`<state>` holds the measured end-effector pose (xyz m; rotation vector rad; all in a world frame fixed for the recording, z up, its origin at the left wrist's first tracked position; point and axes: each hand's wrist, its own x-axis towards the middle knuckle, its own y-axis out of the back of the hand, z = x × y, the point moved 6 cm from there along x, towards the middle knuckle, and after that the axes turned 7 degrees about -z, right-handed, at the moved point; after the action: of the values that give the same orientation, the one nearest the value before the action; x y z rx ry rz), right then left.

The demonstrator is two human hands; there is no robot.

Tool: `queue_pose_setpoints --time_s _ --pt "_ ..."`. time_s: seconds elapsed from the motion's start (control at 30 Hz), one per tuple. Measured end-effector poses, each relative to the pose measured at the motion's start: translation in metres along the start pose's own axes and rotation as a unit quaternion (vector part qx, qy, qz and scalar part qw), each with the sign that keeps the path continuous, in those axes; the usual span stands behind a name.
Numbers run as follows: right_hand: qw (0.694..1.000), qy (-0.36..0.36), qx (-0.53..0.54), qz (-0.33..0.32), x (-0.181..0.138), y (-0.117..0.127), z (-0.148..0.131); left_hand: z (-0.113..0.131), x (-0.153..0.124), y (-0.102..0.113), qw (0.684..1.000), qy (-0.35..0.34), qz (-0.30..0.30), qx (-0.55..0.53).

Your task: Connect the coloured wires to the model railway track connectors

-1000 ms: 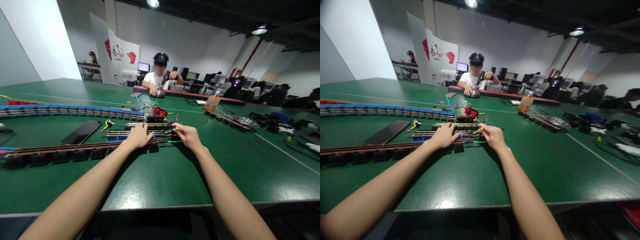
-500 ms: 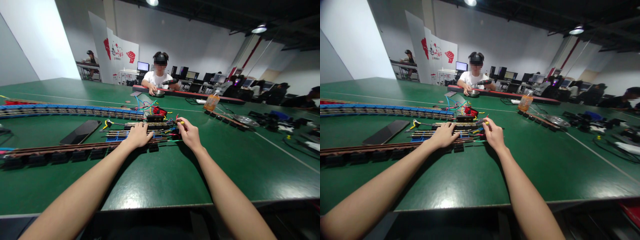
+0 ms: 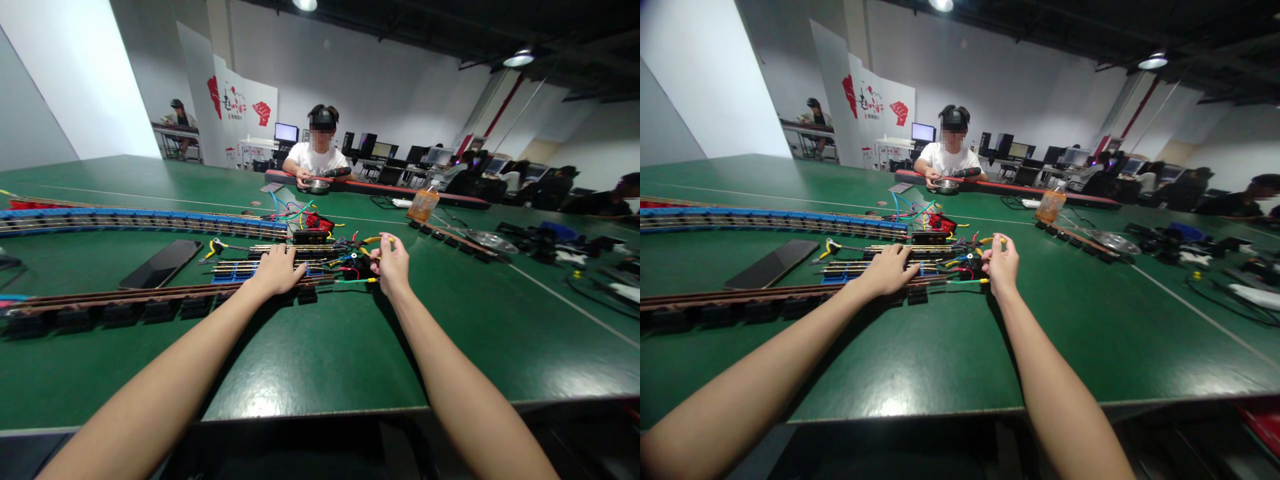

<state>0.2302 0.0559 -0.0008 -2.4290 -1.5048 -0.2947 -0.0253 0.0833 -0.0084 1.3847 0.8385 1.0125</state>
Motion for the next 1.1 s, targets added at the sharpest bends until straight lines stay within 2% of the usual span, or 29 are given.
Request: queue_pose_setpoints --time_s 0.13,0.2,0.3,0.37,0.43,0.5,0.57,0.67,0.77,0.97,1.1 --pt "0.998 -0.049 0.025 0.019 -0.001 0.003 0.003 0.0 0.0 0.0 1.0 -0.002 0.0 0.001" --pt "0.999 -0.043 0.015 0.008 -0.001 0.001 0.0 0.0 0.001 -0.001 1.0 -0.001 -0.002 0.0" --pt "0.997 0.013 -0.04 -0.057 -0.004 -0.008 -0.006 -0.001 0.001 -0.001 1.0 -0.002 -0.002 -0.008" --pt "0.988 0.063 -0.09 -0.109 -0.007 -0.017 -0.009 -0.001 0.001 -0.002 1.0 -0.002 -0.003 -0.013" --pt "0.975 0.106 -0.142 -0.134 -0.011 -0.023 -0.01 -0.002 0.002 -0.003 1.0 0.0 -0.005 -0.015" --pt "0.965 0.141 -0.185 -0.12 -0.014 -0.024 -0.013 -0.002 0.002 -0.003 1.0 0.002 -0.006 -0.012" --pt "0.96 0.171 -0.207 -0.079 -0.018 -0.021 -0.019 -0.002 0.002 -0.003 1.0 0.002 -0.007 -0.006" --pt "0.959 0.209 -0.19 -0.02 -0.026 -0.015 -0.033 -0.001 0.002 -0.003 1.0 0.0 -0.006 -0.002" --pt "0.964 0.227 -0.142 0.005 -0.037 -0.014 -0.046 0.0 0.001 -0.002 1.0 -0.003 0.0 -0.004" --pt "0.989 0.146 0.006 -0.003 -0.048 -0.021 -0.048 -0.001 0.001 -0.002 1.0 0.0 -0.003 -0.007" --pt "0.989 0.148 0.017 0.0 -0.049 -0.022 -0.049 -0.001 0.002 -0.002 1.0 -0.001 -0.004 -0.007"
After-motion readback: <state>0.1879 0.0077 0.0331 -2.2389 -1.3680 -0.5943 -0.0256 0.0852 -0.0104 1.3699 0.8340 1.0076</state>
